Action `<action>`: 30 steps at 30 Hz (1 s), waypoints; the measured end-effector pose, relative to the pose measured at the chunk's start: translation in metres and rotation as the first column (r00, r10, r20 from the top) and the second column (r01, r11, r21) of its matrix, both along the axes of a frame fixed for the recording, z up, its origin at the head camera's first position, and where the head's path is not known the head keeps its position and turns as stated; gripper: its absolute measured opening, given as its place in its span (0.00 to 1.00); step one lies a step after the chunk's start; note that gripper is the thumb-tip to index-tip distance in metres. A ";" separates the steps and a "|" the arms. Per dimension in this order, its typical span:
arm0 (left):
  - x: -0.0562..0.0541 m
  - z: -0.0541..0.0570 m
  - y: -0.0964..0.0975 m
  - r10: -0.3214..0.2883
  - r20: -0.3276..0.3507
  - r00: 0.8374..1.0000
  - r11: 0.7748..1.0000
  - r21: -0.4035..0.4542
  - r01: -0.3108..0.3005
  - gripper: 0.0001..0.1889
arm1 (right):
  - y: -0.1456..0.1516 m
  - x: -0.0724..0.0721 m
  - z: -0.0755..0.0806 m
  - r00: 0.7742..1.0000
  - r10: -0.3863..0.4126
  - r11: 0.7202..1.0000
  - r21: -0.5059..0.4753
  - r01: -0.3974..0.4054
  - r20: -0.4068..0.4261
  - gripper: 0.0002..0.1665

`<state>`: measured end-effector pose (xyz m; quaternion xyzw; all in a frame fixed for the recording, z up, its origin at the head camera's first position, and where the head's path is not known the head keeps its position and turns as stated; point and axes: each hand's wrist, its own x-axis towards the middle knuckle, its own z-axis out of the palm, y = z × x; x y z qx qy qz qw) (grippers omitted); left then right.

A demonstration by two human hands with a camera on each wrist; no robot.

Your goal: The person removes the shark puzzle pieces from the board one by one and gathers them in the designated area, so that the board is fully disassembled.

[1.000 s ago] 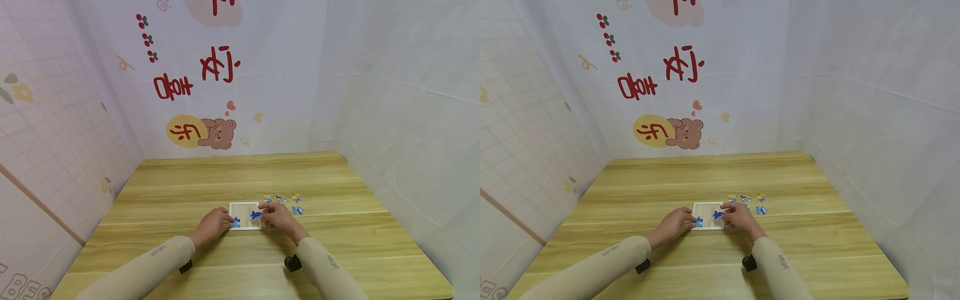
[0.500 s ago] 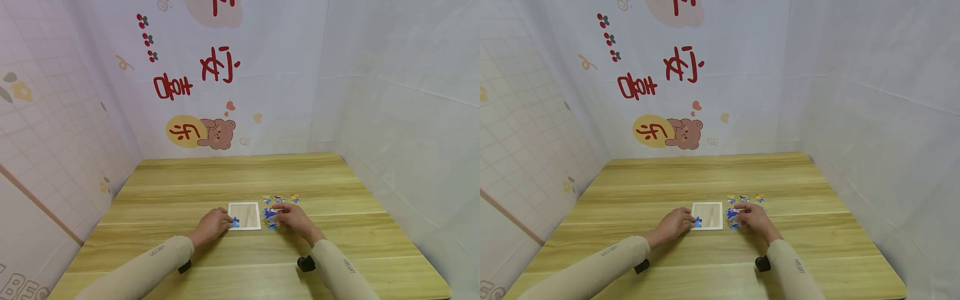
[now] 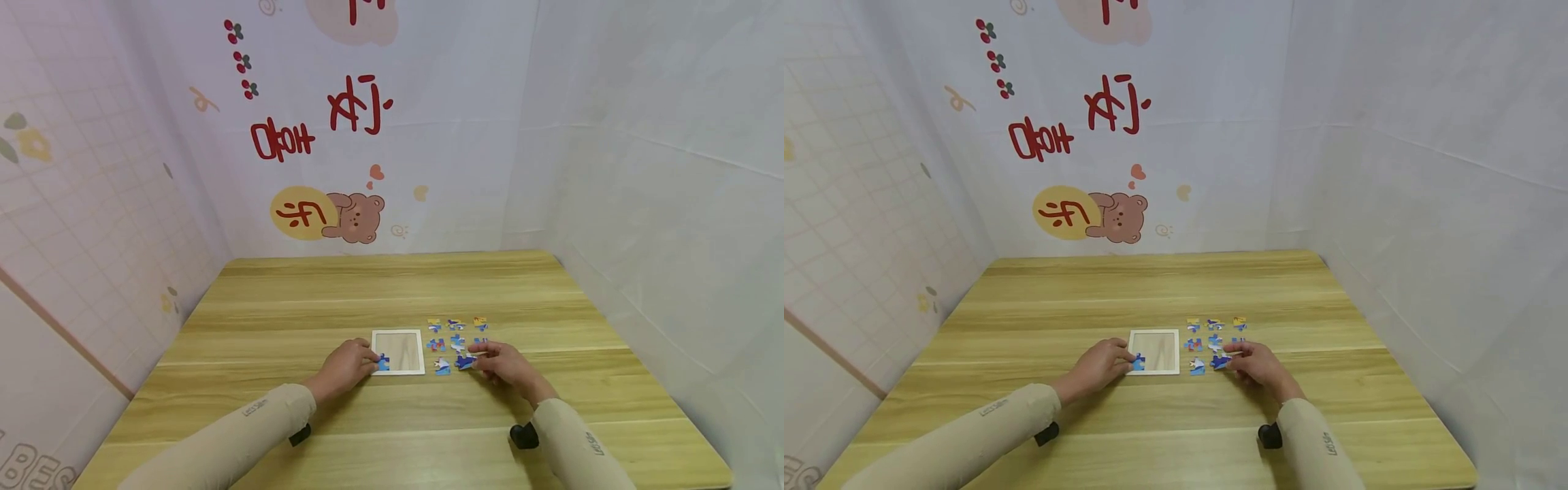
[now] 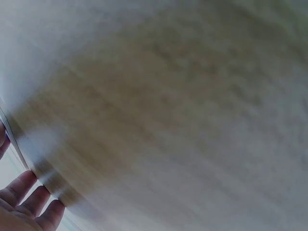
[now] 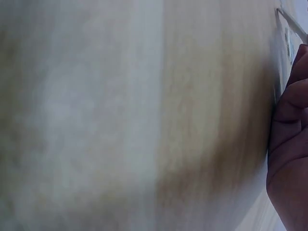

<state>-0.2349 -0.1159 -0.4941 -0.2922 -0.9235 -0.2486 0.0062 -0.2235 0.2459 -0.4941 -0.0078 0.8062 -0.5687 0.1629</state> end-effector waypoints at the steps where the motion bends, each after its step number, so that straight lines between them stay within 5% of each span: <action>1: 0.000 0.000 0.000 0.003 0.003 1.000 1.000 0.002 -0.003 0.08 | 0.000 0.000 0.000 1.000 0.004 1.000 0.004 -0.004 -0.001 0.23; 30: 0.002 0.002 0.001 0.015 0.012 1.000 1.000 -0.001 -0.015 0.08 | -0.009 0.002 0.007 0.999 -0.052 0.998 0.024 0.052 -0.004 0.25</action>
